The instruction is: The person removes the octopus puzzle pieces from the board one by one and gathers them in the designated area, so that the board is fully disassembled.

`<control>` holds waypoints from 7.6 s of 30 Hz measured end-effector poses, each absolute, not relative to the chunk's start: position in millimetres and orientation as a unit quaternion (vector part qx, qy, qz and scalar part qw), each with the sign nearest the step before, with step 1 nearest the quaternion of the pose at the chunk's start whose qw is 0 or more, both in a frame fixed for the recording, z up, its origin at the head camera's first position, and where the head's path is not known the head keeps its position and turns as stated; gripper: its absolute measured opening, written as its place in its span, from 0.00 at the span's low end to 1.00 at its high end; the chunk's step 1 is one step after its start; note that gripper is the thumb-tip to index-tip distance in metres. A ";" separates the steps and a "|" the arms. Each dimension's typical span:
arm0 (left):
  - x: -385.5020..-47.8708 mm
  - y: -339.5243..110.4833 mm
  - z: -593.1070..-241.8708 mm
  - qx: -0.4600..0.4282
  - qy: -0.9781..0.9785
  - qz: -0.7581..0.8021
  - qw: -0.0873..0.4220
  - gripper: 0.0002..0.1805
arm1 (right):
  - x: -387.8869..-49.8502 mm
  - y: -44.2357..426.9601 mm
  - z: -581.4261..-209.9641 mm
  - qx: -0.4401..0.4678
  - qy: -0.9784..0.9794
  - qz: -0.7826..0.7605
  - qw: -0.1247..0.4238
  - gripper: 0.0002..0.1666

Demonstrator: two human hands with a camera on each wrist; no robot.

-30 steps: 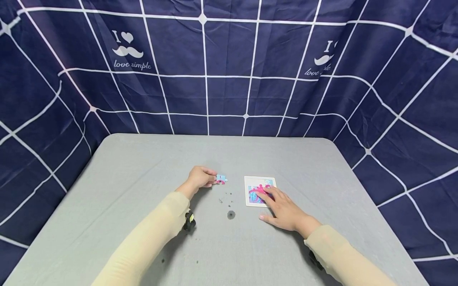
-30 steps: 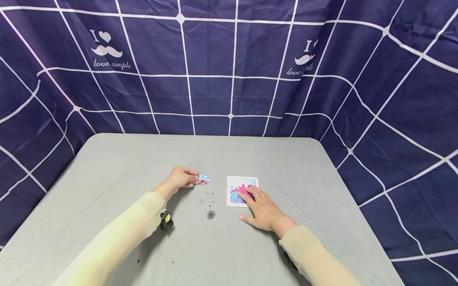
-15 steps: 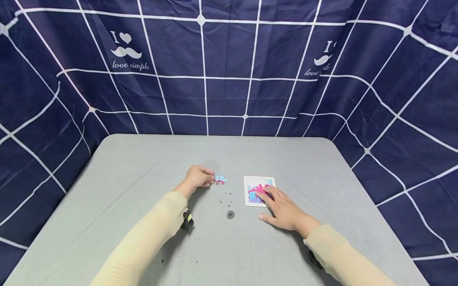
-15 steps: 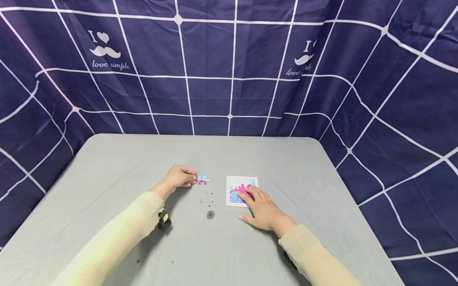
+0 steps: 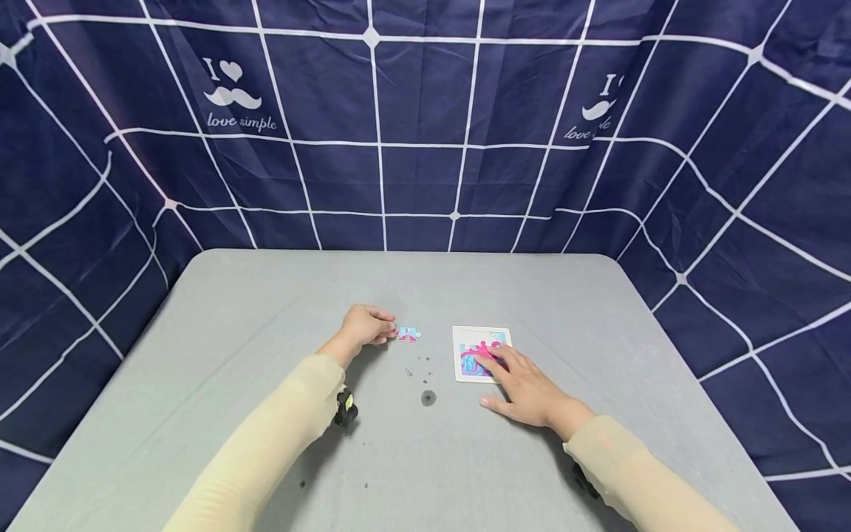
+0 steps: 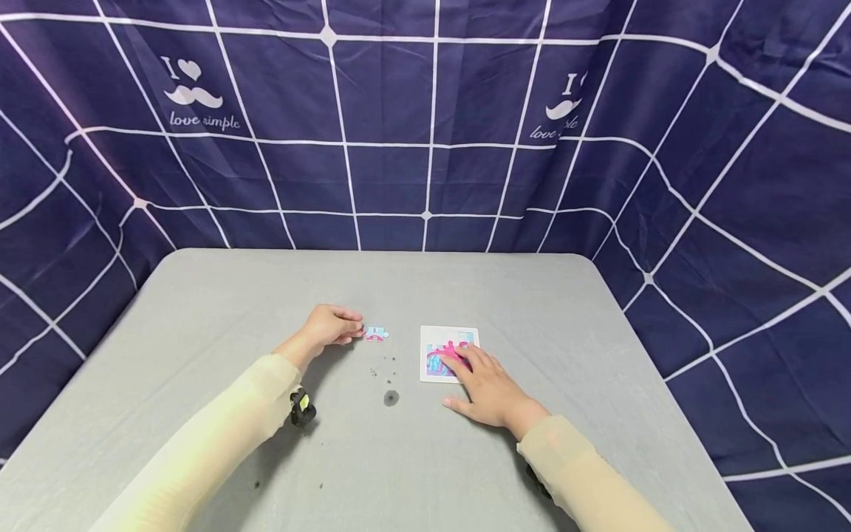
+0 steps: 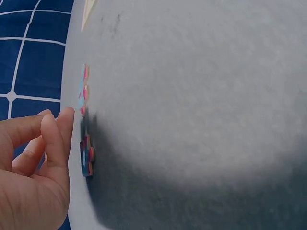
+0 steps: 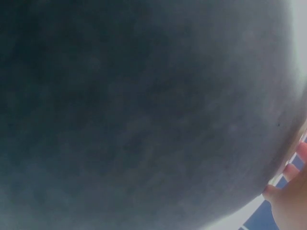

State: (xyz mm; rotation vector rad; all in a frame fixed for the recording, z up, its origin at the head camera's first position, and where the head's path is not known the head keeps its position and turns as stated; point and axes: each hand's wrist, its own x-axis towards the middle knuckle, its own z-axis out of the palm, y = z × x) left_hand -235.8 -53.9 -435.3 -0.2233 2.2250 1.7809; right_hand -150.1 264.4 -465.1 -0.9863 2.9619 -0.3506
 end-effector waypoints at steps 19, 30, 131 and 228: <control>-235.5 -23.5 -434.7 -0.064 0.718 0.672 0.167 0.14 | -150.0 265.5 -464.2 -0.310 0.944 -0.111 0.008 0.46; -236.4 5.7 -439.5 -0.042 0.707 0.682 0.180 0.15 | -150.0 264.7 -463.5 -0.303 0.945 -0.119 0.010 0.46; -218.3 109.0 -447.8 -0.028 0.674 0.715 0.183 0.18 | -137.1 263.0 -465.5 -0.323 0.939 -0.086 -0.076 0.40; -258.6 19.1 -437.1 -0.013 0.841 0.505 0.193 0.05 | -136.4 265.6 -465.4 -0.307 0.947 -0.085 -0.044 0.42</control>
